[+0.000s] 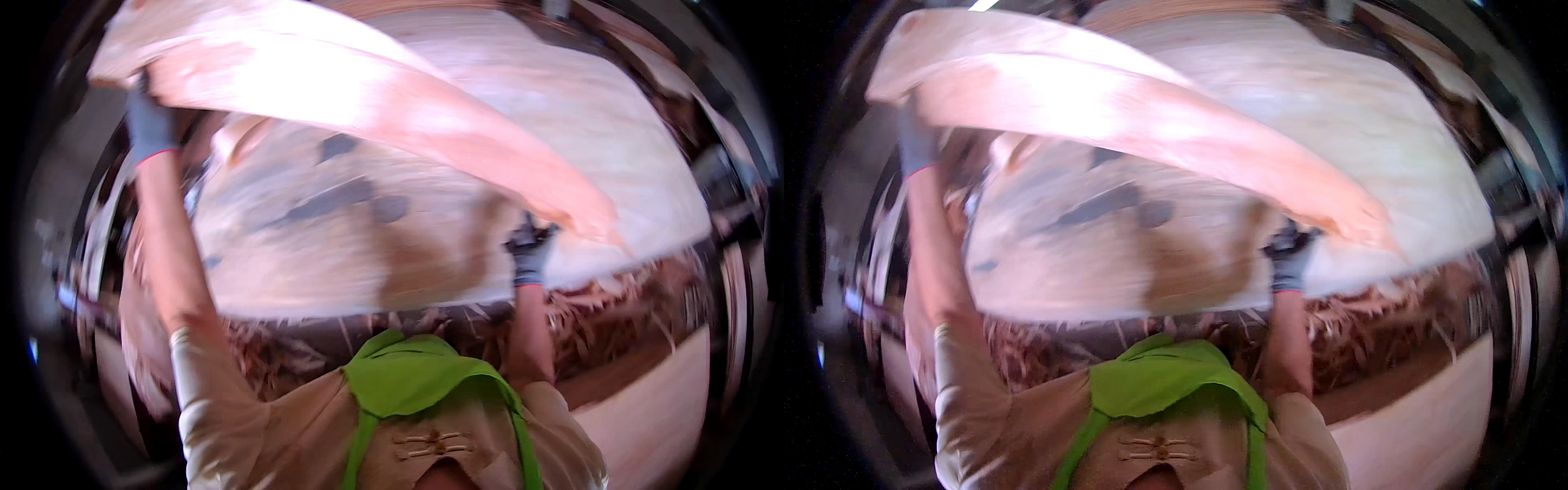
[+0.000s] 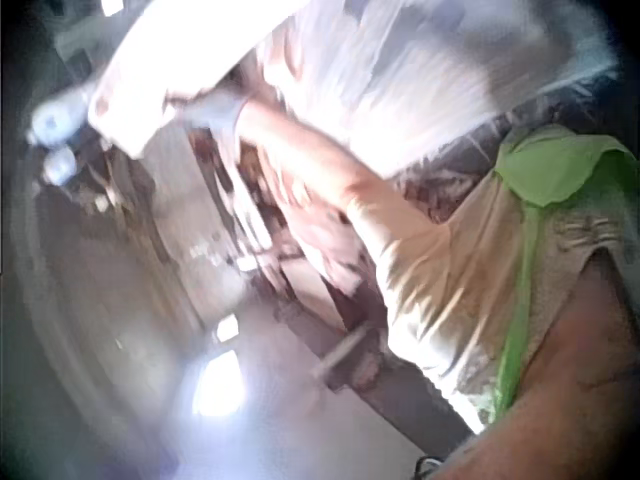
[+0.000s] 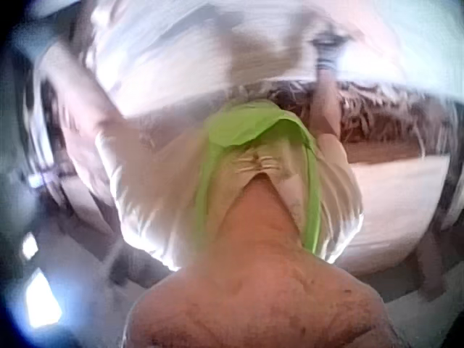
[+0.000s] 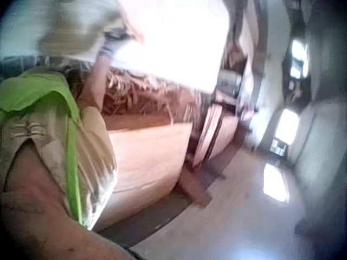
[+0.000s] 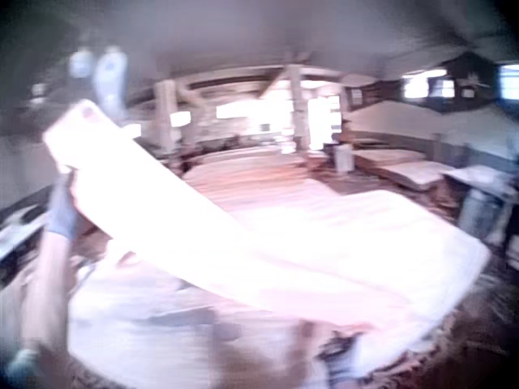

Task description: The person uses a small knife to trim and patch sections of wood veneer, applies tape to join pieces, and uses a ruler to measure and cut the material on a large work table.

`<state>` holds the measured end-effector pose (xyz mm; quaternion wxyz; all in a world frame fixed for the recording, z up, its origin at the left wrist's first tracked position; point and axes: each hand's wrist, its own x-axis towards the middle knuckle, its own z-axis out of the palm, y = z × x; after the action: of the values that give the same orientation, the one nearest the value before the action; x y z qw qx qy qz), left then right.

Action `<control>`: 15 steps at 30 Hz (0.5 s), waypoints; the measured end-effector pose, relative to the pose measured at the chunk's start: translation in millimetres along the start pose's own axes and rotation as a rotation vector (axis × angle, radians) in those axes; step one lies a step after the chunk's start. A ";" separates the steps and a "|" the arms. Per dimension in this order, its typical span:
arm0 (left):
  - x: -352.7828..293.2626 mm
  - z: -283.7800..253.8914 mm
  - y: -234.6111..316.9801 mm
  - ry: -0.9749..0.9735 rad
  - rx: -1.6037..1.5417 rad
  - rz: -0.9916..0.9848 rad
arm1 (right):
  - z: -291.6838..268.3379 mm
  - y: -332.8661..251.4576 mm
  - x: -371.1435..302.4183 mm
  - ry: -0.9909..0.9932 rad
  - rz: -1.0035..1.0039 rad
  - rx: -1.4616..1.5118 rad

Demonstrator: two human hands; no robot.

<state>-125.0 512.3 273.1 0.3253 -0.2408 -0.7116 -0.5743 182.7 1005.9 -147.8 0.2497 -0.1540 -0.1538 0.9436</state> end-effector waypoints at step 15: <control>-315.2 -97.9 -309.8 0.394 -0.891 -0.759 | 68.0 19.9 142.8 0.128 -0.325 -0.184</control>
<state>-116.7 357.2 -152.1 0.0918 0.0274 -0.3657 -0.9258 31.1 1049.1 -124.0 0.3929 -0.2092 -0.2462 0.8610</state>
